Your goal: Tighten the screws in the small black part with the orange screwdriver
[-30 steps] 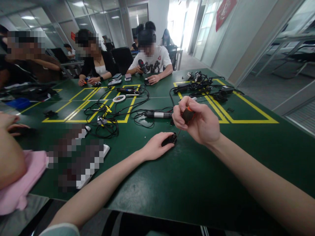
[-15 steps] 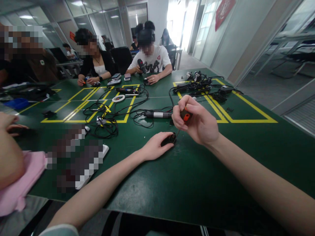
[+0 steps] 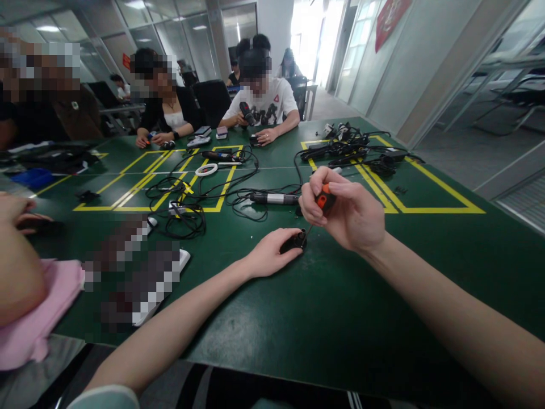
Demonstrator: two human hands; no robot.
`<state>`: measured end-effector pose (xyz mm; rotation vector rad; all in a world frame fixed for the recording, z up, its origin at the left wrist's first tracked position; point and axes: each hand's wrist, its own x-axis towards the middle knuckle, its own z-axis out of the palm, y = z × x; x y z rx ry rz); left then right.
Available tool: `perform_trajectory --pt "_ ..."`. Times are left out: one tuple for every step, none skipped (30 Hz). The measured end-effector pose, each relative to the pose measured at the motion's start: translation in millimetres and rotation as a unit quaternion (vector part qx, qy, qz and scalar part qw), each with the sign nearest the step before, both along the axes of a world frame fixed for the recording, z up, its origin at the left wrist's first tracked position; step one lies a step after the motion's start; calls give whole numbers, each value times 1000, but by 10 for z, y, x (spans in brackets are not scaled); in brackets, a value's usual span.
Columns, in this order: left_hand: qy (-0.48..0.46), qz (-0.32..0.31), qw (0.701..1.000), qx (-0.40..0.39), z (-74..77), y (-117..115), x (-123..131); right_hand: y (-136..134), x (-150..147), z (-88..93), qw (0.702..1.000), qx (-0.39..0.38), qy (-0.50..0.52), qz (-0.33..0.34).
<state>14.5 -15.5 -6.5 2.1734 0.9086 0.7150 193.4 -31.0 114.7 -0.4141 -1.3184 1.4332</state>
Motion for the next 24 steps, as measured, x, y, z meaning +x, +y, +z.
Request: perform_trajectory --pt "0 0 1000 2 -2 1 3 -2 0 6 1000 3 -3 -2" --pt "-1 0 1000 3 -4 1 6 -3 -2 12 1000 5 -6 -3" --pt "-1 0 1000 5 -6 2 9 -4 -4 17 1000 7 -10 -5" --pt "-1 0 1000 6 -6 2 11 -6 -7 20 1000 6 -12 -6" --pt "-1 -1 1000 6 -5 2 12 -7 -11 22 1000 4 -11 -8" --pt "0 -2 1000 7 -3 0 13 -8 -15 20 1000 0 -6 -11" --pt "1 -2 1000 8 -1 -1 13 -9 -18 17 1000 -5 0 -14" --pt "3 -1 1000 8 1 -2 12 -9 -21 11 1000 -10 7 -17" --pt "4 0 1000 9 2 -4 12 -9 -22 5 1000 -13 11 -21" --pt "5 1 1000 9 2 -4 12 -7 -22 -1 1000 -13 13 -23" --pt "6 1 1000 9 1 -4 11 -4 -21 -6 1000 -11 11 -27" --pt "6 1 1000 8 -1 -4 12 0 -19 -10 999 -7 8 -31" --pt "5 1 1000 8 -3 -3 12 4 -17 -11 999 -2 5 -35" --pt "4 2 1000 7 -6 -2 12 10 -13 -11 999 4 4 -40" --pt "3 2 1000 6 -8 -1 12 16 -10 -9 999 9 3 -44" --pt "3 2 1000 6 -11 0 12 21 -6 -6 999 14 0 -46" --pt "2 2 1000 6 -13 1 12 26 -2 -2 999 17 -3 -47" --pt "2 2 1000 5 -14 1 11 30 2 1 999 18 -7 -45" --pt "2 1 1000 5 -14 1 11 32 5 4 999 16 -12 -41" --pt "2 1 1000 6 -13 0 10 33 8 6 999 12 -16 -34" --pt "3 1 1000 6 -11 -1 9 33 10 7 999 8 -19 -26" --pt "3 1 1000 6 -8 -2 9 31 12 6 1000 5 -18 -18" --pt "3 1 1000 5 -4 -3 8 29 14 5 1000 2 -13 -12" --pt "3 0 1000 4 0 -5 8 25 14 3 1000 0 -5 -9"
